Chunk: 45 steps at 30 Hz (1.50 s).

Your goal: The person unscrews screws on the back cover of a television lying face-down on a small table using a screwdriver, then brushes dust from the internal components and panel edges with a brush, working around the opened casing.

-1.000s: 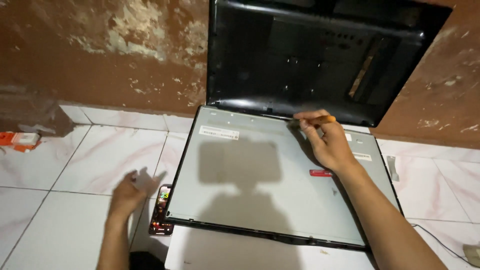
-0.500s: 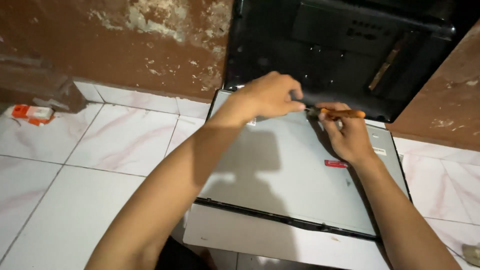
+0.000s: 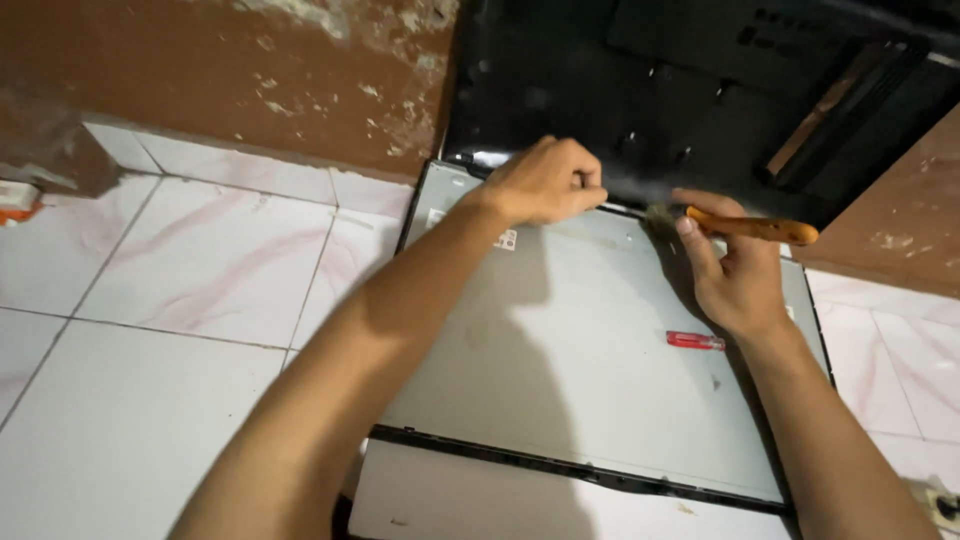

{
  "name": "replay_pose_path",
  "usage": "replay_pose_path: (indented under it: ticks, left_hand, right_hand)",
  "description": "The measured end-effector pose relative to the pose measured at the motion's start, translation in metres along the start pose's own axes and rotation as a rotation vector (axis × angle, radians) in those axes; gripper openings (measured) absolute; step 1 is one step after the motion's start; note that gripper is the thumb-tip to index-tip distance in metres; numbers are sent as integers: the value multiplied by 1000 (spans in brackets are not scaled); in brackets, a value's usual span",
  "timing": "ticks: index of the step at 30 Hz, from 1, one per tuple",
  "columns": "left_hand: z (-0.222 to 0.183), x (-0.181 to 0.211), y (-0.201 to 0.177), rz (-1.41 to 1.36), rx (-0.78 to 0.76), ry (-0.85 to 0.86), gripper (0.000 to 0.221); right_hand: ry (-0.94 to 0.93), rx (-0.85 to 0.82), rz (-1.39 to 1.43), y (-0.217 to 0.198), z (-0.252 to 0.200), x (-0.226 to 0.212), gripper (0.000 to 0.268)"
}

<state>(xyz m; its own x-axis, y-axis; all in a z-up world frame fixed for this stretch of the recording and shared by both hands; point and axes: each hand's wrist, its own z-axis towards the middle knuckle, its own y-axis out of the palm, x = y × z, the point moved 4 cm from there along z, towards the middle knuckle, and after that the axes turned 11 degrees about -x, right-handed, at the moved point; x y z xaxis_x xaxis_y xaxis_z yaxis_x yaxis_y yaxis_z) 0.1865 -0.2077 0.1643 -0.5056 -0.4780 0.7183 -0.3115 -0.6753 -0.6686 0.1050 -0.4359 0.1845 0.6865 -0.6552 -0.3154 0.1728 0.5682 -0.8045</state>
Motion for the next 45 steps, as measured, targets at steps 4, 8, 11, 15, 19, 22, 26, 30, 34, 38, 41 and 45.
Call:
replay_pose_path:
  ticks: [4,8,11,15,19,22,26,30,34,38,41,45]
  left_hand:
    - [-10,7,-7,-30,172,129,16]
    - [-17,14,-5,51,227,209,29]
    - [-17,15,-3,211,303,221,27]
    - [-1,5,1,346,165,98,34]
    - [1,1,1,424,270,194,30]
    - [-2,2,1,460,287,211,29]
    - [-2,3,3,476,228,98,31]
    - [-3,3,7,485,190,61,31]
    - [3,8,-1,496,156,33,38]
    - [0,1,2,441,152,-33,33]
    - [0,5,0,432,152,-14,32]
    - [-1,3,0,359,139,-9,31]
  right_hand:
    - [139,-96,202,3,2,-9,21]
    - [140,-3,-54,1,0,-2,16]
    - [270,-45,-29,-9,9,-34,14]
    - [123,-42,260,6,0,-12,9]
    - [94,43,-41,-5,5,-20,10]
    - [52,-19,170,3,4,-28,8]
    - [94,-10,161,2,5,-28,12]
    - [52,74,-165,-2,5,-18,6]
    - [-132,-80,233,-9,18,-70,22]
    - [-119,-86,203,-11,15,-90,17]
    - [-186,-76,234,-9,12,-87,21]
    - [-229,-344,260,0,1,-120,30]
